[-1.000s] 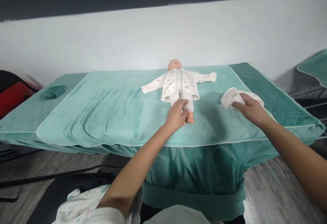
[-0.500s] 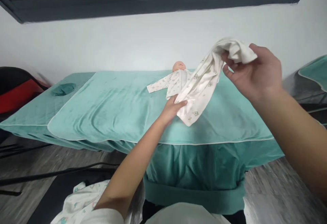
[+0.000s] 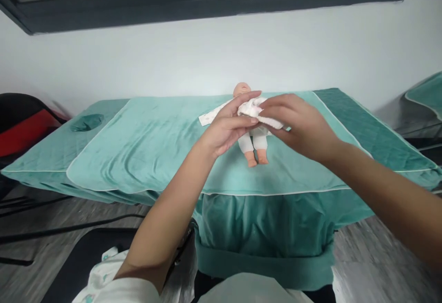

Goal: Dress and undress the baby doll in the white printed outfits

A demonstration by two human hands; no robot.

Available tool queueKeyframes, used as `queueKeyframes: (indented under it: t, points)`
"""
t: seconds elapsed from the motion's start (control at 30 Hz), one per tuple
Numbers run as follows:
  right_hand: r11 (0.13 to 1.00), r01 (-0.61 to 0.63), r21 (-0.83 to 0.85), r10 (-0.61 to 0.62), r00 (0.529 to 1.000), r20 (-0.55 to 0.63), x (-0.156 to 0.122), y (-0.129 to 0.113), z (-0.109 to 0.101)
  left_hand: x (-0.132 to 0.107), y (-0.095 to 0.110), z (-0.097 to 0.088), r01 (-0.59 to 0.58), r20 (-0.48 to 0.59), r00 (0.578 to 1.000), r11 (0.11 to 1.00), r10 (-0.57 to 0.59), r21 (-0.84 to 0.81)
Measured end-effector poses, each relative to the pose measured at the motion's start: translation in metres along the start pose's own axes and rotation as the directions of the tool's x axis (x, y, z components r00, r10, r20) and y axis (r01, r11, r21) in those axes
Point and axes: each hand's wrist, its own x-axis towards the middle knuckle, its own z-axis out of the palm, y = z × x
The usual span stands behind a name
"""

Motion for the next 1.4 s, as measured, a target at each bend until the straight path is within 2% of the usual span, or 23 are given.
queueKeyframes:
  t: [0.17, 0.27, 0.37, 0.43, 0.5, 0.6, 0.73, 0.83, 0.93, 0.97, 1.03, 1.1, 1.17, 1.27, 1.33, 1.4]
  points:
    - [0.989, -0.127, -0.074, 0.125, 0.992, -0.032, 0.032, 0.009, -0.029, 0.009, 0.022, 0.013, -0.035, -0.122, 0.989, 0.941, 0.081, 0.338]
    - [0.978, -0.204, -0.03, 0.2, 0.974, -0.108, 0.048, 0.005, -0.046, 0.017, 0.036, 0.02, -0.097, -0.211, 0.949, 0.856, 0.233, 0.508]
    - [0.982, -0.188, -0.02, 0.182, 0.969, -0.168, 0.059, -0.002, -0.058, 0.021, 0.048, 0.025, -0.184, -0.242, 0.876, 0.753, 0.416, 0.632]
    - [0.984, -0.171, -0.047, 0.161, 0.973, -0.168, 0.065, -0.006, -0.064, 0.022, 0.056, 0.027, -0.204, -0.263, 0.832, 0.71, 0.488, 0.674]
    - [0.985, -0.156, -0.067, 0.145, 0.977, -0.154, 0.068, -0.009, -0.07, 0.023, 0.064, 0.028, -0.216, -0.273, 0.805, 0.69, 0.526, 0.691]
    - [0.992, -0.097, -0.075, 0.089, 0.99, -0.108, 0.068, -0.007, -0.075, 0.024, 0.073, 0.022, -0.279, -0.225, 0.789, 0.66, 0.572, 0.697]
    - [0.982, 0.072, -0.175, -0.086, 0.994, -0.074, 0.06, 0.005, -0.073, 0.025, 0.08, -0.001, -0.255, -0.173, 0.817, 0.615, 0.549, 0.746]
    - [0.965, 0.097, -0.244, -0.12, 0.99, -0.08, 0.05, 0.014, -0.065, 0.018, 0.08, -0.01, -0.238, -0.15, 0.822, 0.571, 0.549, 0.785]
    - [0.973, -0.043, -0.225, 0.026, 0.997, -0.075, 0.045, 0.016, -0.054, 0.006, 0.07, 0.004, -0.273, -0.112, 0.816, 0.549, 0.567, 0.79]
    - [0.974, -0.115, -0.196, 0.101, 0.992, -0.077, 0.045, 0.016, -0.051, 0.002, 0.064, 0.012, -0.283, -0.097, 0.832, 0.569, 0.546, 0.772]
    - [0.964, -0.239, -0.116, 0.23, 0.969, -0.086, 0.045, 0.016, -0.044, -0.004, 0.048, 0.026, -0.267, -0.069, 0.897, 0.661, 0.436, 0.701]
    - [0.951, -0.308, -0.037, 0.304, 0.948, -0.091, 0.045, 0.017, -0.039, -0.005, 0.029, 0.032, -0.219, -0.05, 0.945, 0.738, 0.323, 0.638]
    - [0.941, -0.335, 0.033, 0.337, 0.938, -0.086, 0.044, 0.02, -0.034, -0.002, 0.009, 0.03, -0.163, -0.064, 0.964, 0.767, 0.257, 0.62]
    - [0.924, -0.355, 0.144, 0.366, 0.929, -0.056, 0.04, 0.027, -0.03, 0.007, -0.013, 0.019, -0.108, -0.149, 0.954, 0.762, 0.259, 0.638]
    - [0.902, -0.383, 0.196, 0.394, 0.919, -0.018, 0.036, 0.033, -0.028, 0.013, -0.021, 0.012, -0.086, -0.161, 0.956, 0.757, 0.246, 0.648]
    - [0.885, -0.415, 0.211, 0.421, 0.907, 0.018, 0.032, 0.04, -0.026, 0.017, -0.022, 0.007, -0.044, -0.114, 0.98, 0.734, 0.164, 0.677]
